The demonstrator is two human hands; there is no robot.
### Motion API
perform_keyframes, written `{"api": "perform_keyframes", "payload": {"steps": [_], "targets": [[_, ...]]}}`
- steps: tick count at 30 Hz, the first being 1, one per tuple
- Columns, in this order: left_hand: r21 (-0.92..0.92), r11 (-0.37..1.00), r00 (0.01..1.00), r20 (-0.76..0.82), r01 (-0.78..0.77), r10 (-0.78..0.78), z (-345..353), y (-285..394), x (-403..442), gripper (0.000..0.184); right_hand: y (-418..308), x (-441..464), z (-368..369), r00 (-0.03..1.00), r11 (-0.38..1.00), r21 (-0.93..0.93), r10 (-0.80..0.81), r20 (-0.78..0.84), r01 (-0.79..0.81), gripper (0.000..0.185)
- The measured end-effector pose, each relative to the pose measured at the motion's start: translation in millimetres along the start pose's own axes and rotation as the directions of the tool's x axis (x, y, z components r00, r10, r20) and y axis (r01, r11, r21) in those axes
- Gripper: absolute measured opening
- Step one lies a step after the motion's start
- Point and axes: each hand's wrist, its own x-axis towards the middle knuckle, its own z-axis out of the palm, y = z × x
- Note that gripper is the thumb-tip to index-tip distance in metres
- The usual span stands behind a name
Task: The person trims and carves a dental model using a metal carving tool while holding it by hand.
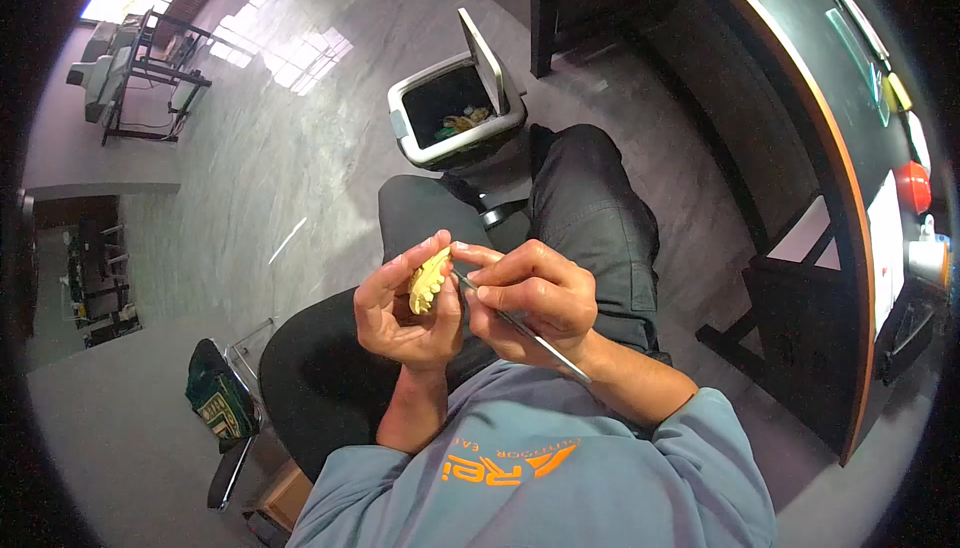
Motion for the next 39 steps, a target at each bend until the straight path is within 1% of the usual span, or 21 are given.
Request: {"api": "perform_keyframes", "payload": {"steps": [3,6,9,13,16,19,24,27,30,36,39], "targets": [[0.018,1.0,1.0,0.002,-0.008,0.008,-0.7,-0.3,0.3,0.047,1.0,-1.3,-1.2,1.0,1.0,0.007,-0.011,0.021,0.011,0.023],[-0.025,1.0,0.996,-0.093,0.003,-0.006,4.8,-1.5,0.8,0.044,2.3,-2.3,-0.6,1.0,0.999,0.03,-0.013,0.021,0.013,0.022],[0.006,1.0,0.998,-0.062,-0.001,0.001,2.2,-0.2,2.1,0.044,2.4,-2.2,-0.4,0.999,0.999,0.043,-0.022,0.022,0.021,0.022],[-0.009,1.0,0.997,-0.073,0.01,-0.011,3.0,0.2,2.4,0.044,1.7,-0.7,-1.2,0.999,0.998,0.057,-0.03,0.036,0.028,0.023],[-0.004,1.0,0.997,-0.076,0.009,-0.009,3.5,0.4,2.2,0.044,1.4,-1.7,1.7,0.999,1.0,0.027,0.0,-0.043,0.001,0.022],[0.005,1.0,0.997,-0.074,-0.009,0.01,4.1,-1.1,2.8,0.043,1.8,-2.7,-1.8,1.0,1.0,0.005,-0.001,0.016,0.001,0.023],[0.006,0.999,0.996,-0.075,-0.04,0.04,4.1,-1.6,5.5,0.04,2.1,-1.8,-1.3,1.0,1.0,0.008,-0.006,0.023,0.006,0.023],[0.104,0.993,0.998,0.028,-0.054,0.051,-2.4,-0.7,3.7,0.043,2.6,-1.2,-1.0,1.0,1.0,0.006,-0.019,0.022,0.019,0.022],[0.046,0.999,0.997,-0.072,-0.016,0.019,2.4,0.8,4.9,0.036,1.4,-0.2,-1.6,0.999,1.0,0.002,-0.019,0.03,0.019,0.022],[0.03,1.0,0.998,-0.069,-0.002,0.005,0.8,0.2,3.8,0.036,1.4,1.0,-0.8,0.999,0.999,0.021,-0.025,0.035,0.024,0.022],[0.115,0.993,1.0,0.023,-0.02,0.017,-5.1,-0.4,2.1,0.044,1.9,1.2,0.3,0.999,0.999,0.036,-0.033,0.031,0.031,0.022]]}}
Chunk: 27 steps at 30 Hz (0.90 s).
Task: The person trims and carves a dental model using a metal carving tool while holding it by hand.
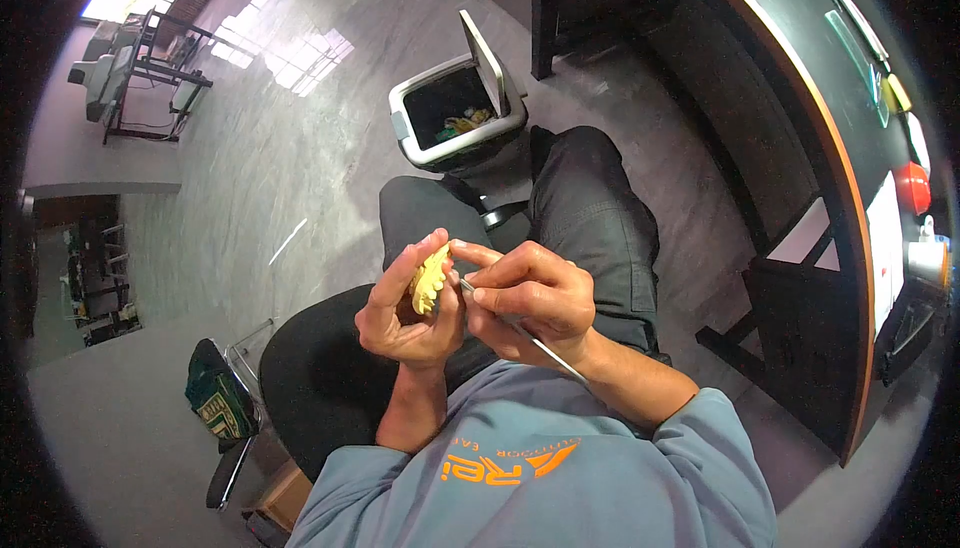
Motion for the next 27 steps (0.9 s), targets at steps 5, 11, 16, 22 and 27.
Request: {"api": "perform_keyframes", "payload": {"steps": [5,11,16,22,27], "targets": [[-0.055,0.998,0.998,-0.061,0.013,-0.016,3.1,-0.3,0.6,0.038,-0.7,1.7,-0.9,1.0,1.0,0.011,0.001,0.016,-0.001,0.021],[-0.072,0.997,0.996,-0.083,0.024,-0.029,4.1,2.7,3.3,0.036,0.4,-0.1,0.7,1.0,0.999,0.034,0.005,-0.008,-0.004,0.02],[-0.024,1.0,1.0,-0.011,0.01,-0.011,0.4,1.9,0.7,0.044,-0.4,-0.1,1.8,1.0,1.0,-0.005,0.011,-0.024,-0.011,0.023],[-0.049,0.998,0.999,-0.032,0.034,-0.036,1.0,1.9,0.4,0.043,-1.4,1.8,1.5,1.0,1.0,-0.014,0.011,-0.008,-0.011,0.023],[-0.086,0.996,0.994,-0.096,0.036,-0.045,5.3,2.1,2.1,0.038,0.9,-0.9,0.7,1.0,1.0,0.021,0.007,-0.002,-0.007,0.021]]}}
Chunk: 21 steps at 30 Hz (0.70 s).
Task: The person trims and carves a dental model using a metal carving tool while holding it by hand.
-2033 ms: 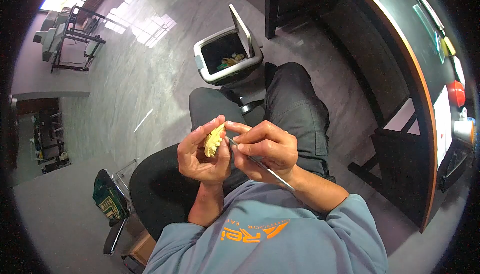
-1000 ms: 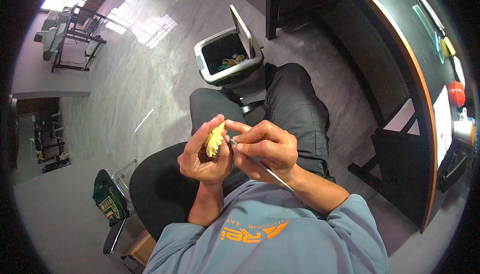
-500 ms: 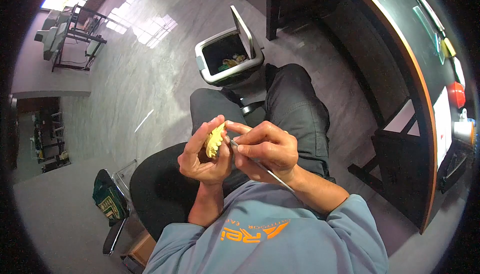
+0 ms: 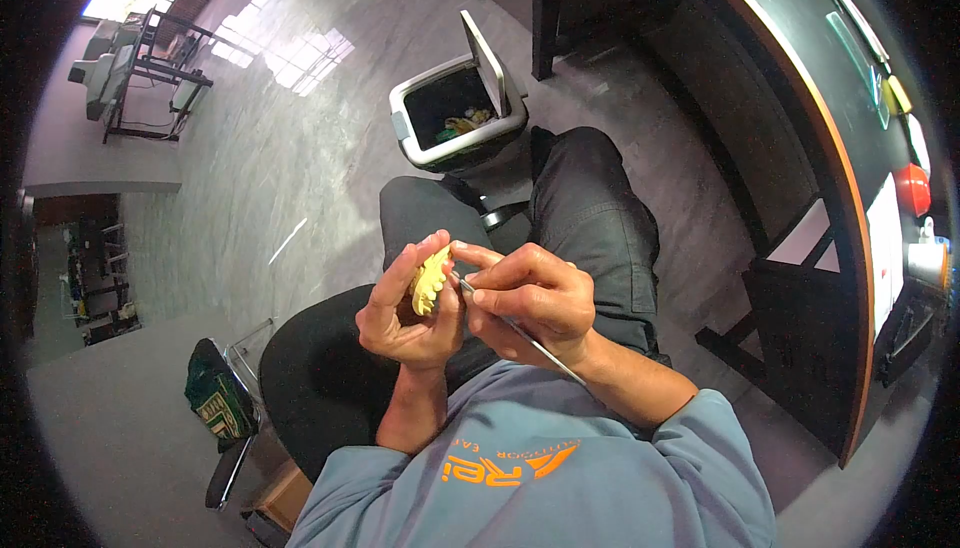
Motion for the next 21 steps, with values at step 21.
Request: {"api": "perform_keyframes", "payload": {"steps": [21], "targets": [[-0.029,0.999,0.999,0.008,0.037,-0.037,-1.5,1.3,-0.3,0.041,-0.3,-1.1,-3.2,0.999,1.0,0.003,0.009,0.039,-0.009,0.018]]}}
